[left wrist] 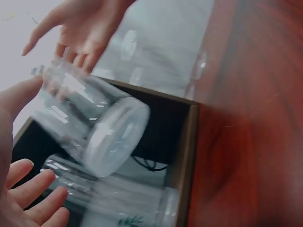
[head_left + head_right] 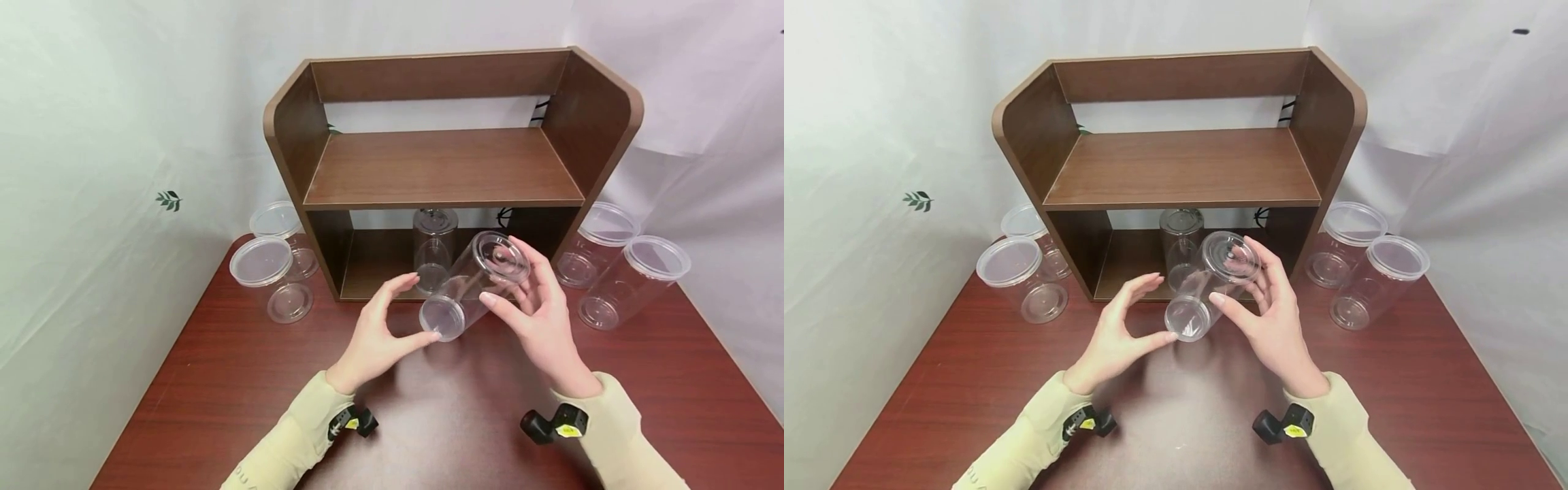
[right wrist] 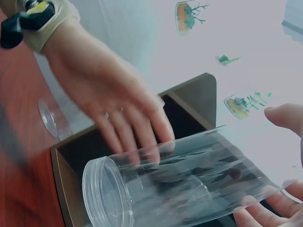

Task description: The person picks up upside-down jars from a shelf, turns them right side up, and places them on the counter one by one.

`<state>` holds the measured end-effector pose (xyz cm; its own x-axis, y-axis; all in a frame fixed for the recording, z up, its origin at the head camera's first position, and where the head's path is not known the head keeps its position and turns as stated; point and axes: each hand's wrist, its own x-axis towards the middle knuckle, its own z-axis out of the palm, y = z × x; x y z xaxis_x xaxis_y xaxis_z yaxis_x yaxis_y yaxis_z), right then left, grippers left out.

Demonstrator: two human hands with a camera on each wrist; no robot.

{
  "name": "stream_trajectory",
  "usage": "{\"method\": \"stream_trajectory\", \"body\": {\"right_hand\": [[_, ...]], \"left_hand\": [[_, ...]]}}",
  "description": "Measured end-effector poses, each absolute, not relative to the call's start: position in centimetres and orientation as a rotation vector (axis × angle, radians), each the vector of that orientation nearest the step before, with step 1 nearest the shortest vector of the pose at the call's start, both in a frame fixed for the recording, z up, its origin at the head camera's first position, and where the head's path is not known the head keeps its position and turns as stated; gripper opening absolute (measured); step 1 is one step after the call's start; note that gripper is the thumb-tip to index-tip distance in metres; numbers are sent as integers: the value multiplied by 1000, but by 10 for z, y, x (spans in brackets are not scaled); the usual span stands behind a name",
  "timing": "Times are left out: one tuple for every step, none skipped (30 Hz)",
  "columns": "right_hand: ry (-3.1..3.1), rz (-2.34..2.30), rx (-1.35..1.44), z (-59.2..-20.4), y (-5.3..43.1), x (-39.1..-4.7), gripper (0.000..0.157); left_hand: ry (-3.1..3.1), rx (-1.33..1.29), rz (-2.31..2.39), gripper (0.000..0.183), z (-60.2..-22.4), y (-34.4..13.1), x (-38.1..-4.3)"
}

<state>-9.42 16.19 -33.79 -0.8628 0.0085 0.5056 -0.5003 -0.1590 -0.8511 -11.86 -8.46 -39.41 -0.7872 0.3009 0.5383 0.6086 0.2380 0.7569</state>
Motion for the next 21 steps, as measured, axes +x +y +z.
{"method": "stream_trajectory", "body": {"right_hand": [[-1759, 2093, 578, -338, 161, -94, 82], [-1742, 2103, 599, -338, 160, -93, 81], [-1723, 2114, 618, -338, 159, -93, 81], [-1706, 2123, 636, -338, 159, -93, 81], [-1689, 2133, 650, -338, 158, -93, 80], [-1673, 2145, 660, -339, 158, -92, 80], [-1662, 2155, 660, -339, 158, -92, 79], [-1650, 2164, 664, -339, 157, -92, 79], [-1638, 2174, 667, -340, 157, -92, 79], [-1634, 2180, 659, -340, 157, -92, 79], [-1633, 2185, 649, -341, 157, -92, 79], [-1636, 2187, 639, -341, 157, -92, 79], [-1640, 2188, 630, -341, 157, -91, 79], [-1638, 2191, 629, -341, 157, -91, 79], [-1642, 2191, 623, -341, 157, -91, 79], [-1646, 2191, 618, -341, 156, -91, 79], [-1644, 2194, 621, -341, 156, -91, 78], [-1642, 2196, 628, -341, 156, -91, 78], [-1641, 2197, 635, -341, 156, -91, 77], [-1640, 2196, 642, -342, 156, -91, 76], [-1640, 2194, 646, -342, 156, -92, 75]], "left_hand": [[-2255, -859, -1559, 86, -397, -83, -119], [-2273, -872, -1549, 87, -399, -83, -119], [-2287, -884, -1542, 88, -401, -82, -118], [-2296, -896, -1537, 89, -403, -81, -118], [-2301, -907, -1533, 89, -405, -81, -119], [-2304, -915, -1533, 89, -406, -81, -119], [-2306, -921, -1534, 89, -407, -81, -119], [-2302, -929, -1539, 89, -407, -81, -119], [-2300, -934, -1548, 89, -408, -80, -119], [-2295, -939, -1553, 88, -408, -80, -119], [-2289, -942, -1562, 87, -409, -80, -119], [-2283, -945, -1568, 85, -409, -80, -119], [-2278, -944, -1573, 84, -409, -80, -119], [-2272, -943, -1576, 82, -409, -81, -119], [-2268, -939, -1578, 80, -410, -81, -118], [-2262, -934, -1580, 79, -410, -81, -118], [-2257, -927, -1585, 78, -410, -82, -118], [-2254, -920, -1588, 77, -410, -83, -118], [-2252, -911, -1595, 77, -410, -84, -117], [-2248, -906, -1604, 77, -409, -85, -117], [-2242, -903, -1615, 77, -408, -86, -117]]}}
